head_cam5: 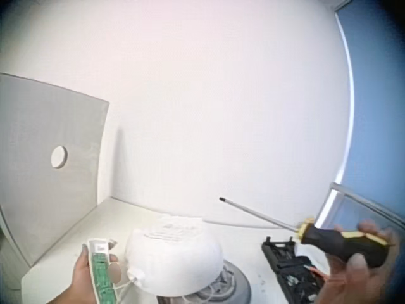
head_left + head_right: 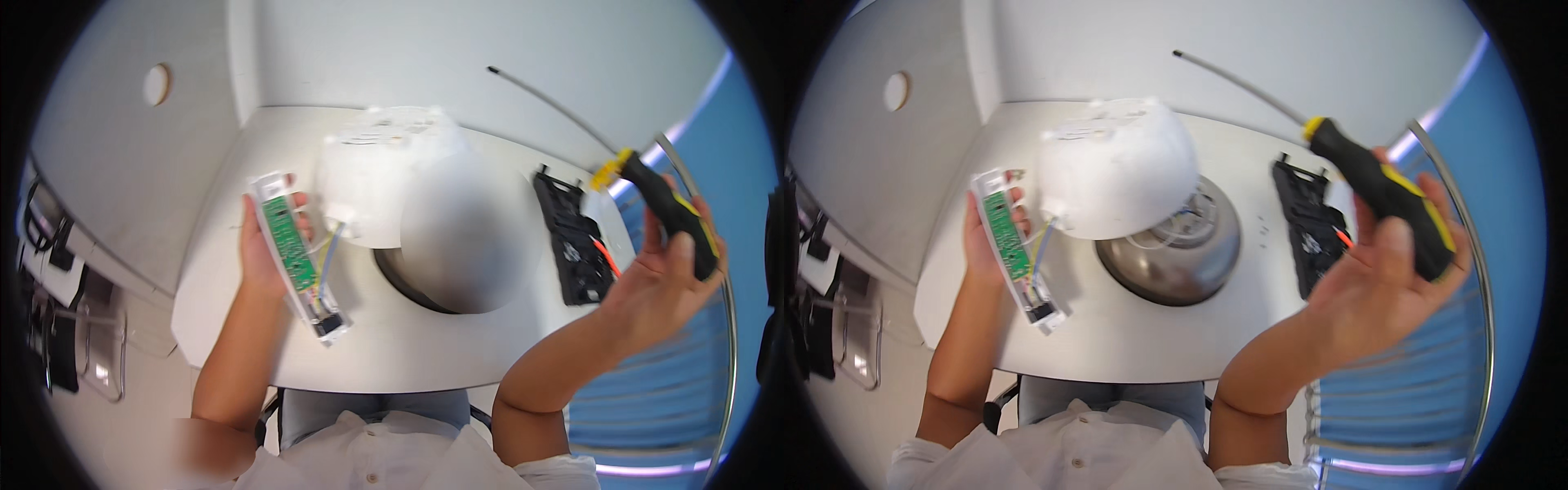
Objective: The person uses a screwdriver to tighten screws on a green circuit board attached to a white plastic housing. They then place a white plastic cover over the circuit board and press it into place.
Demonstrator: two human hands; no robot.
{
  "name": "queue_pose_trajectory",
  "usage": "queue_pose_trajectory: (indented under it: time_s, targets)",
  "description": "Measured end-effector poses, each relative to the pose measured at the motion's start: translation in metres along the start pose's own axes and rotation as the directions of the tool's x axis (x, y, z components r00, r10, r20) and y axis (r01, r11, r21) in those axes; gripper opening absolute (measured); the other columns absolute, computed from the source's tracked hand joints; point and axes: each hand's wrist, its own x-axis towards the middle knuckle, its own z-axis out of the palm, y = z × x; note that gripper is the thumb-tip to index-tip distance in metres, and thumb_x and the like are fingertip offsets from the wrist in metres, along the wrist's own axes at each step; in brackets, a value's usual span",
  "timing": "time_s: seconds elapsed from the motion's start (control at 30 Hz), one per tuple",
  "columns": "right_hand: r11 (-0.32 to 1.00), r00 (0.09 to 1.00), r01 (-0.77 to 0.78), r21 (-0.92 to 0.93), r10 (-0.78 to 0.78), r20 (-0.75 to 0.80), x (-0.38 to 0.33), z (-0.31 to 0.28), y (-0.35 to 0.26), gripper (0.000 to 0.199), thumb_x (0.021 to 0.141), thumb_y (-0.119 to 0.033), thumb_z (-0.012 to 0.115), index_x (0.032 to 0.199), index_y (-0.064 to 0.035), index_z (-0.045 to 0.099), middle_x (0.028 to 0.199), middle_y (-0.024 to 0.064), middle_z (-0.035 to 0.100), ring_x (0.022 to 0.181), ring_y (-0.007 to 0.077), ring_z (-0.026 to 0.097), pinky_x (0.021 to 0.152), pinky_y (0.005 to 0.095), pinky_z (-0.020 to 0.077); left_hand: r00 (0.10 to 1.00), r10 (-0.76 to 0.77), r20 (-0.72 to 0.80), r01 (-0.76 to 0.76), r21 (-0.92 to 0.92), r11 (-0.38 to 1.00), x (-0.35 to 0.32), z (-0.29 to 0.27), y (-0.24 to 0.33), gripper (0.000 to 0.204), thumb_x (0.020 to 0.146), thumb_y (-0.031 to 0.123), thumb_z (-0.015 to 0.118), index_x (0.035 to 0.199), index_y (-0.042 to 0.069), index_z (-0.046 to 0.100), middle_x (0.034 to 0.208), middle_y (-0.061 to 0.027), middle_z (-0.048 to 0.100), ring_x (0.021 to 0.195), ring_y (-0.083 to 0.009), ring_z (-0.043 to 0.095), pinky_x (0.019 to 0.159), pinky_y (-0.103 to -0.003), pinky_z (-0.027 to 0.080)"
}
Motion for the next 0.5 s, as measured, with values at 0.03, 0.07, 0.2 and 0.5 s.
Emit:
queue_pose_trajectory:
  time_s: [0.03, 0.07, 0.2, 0.5]
  targets:
    - [0.999, 0.999, -0.037, 0.008, 0.037, 0.034, -0.007, -0.008, 0.004, 0.04, 0.075, 0.006, 0.057, 0.109, -0.0019, 0.038, 0.105, 0.0223, 0.049, 0.095, 0.0425, 0.056, 0.077, 0.0452, 0.0543, 0.998, 0.034, -0.048, -0.034, 0.003, 0.999, -0.004, 0.001, 0.001, 0.054, 0.093, 0.048, 0.029, 0.124, 0.005, 0.04, 0.093, -0.0115, 0.06, 0.068, -0.0189, 0.06, 0.063, -0.03, 0.051]
    - [0.997, 0.997, -0.071, -0.038, 0.071, 0.018, -0.011, -0.02, 0.007, 0.041, 0.072, 0.009, 0.057, 0.106, -0.004, 0.038, 0.102, 0.0191, 0.049, 0.094, 0.0365, 0.057, 0.083, 0.0462, 0.0504, 0.995, 0.045, -0.085, -0.043, 0.022, 0.999, -0.005, 0.006, 0.003, 0.053, 0.093, 0.047, 0.029, 0.123, 0.005, 0.042, 0.092, -0.0104, 0.06, 0.067, -0.0177, 0.059, 0.061, -0.029, 0.05]
    - [0.951, 0.984, -0.146, -0.271, 0.169, 0.063, -0.051, -0.091, 0.022, 0.047, 0.071, 0.007, 0.065, 0.106, -0.0051, 0.036, 0.106, 0.0143, 0.047, 0.099, 0.0246, 0.053, 0.095, 0.0394, 0.0395, 0.985, 0.064, -0.158, -0.051, 0.09, 0.995, -0.009, 0.004, 0.002, 0.051, 0.093, 0.046, 0.033, 0.122, 0.005, 0.043, 0.092, -0.0082, 0.058, 0.066, -0.0164, 0.054, 0.06, -0.028, 0.048]
    - [0.745, 0.915, -0.049, -0.666, 0.3, 0.268, -0.145, -0.191, 0.029, 0.041, 0.066, 0.008, 0.063, 0.096, -0.0049, 0.038, 0.103, 0.0164, 0.047, 0.1, 0.0309, 0.053, 0.085, 0.037, 0.0441, 0.967, 0.003, -0.255, 0.037, 0.151, 0.988, -0.007, 0.0, 0.001, 0.051, 0.092, 0.048, 0.032, 0.118, 0.006, 0.046, 0.088, -0.0076, 0.057, 0.066, -0.0154, 0.056, 0.059, -0.029, 0.05]
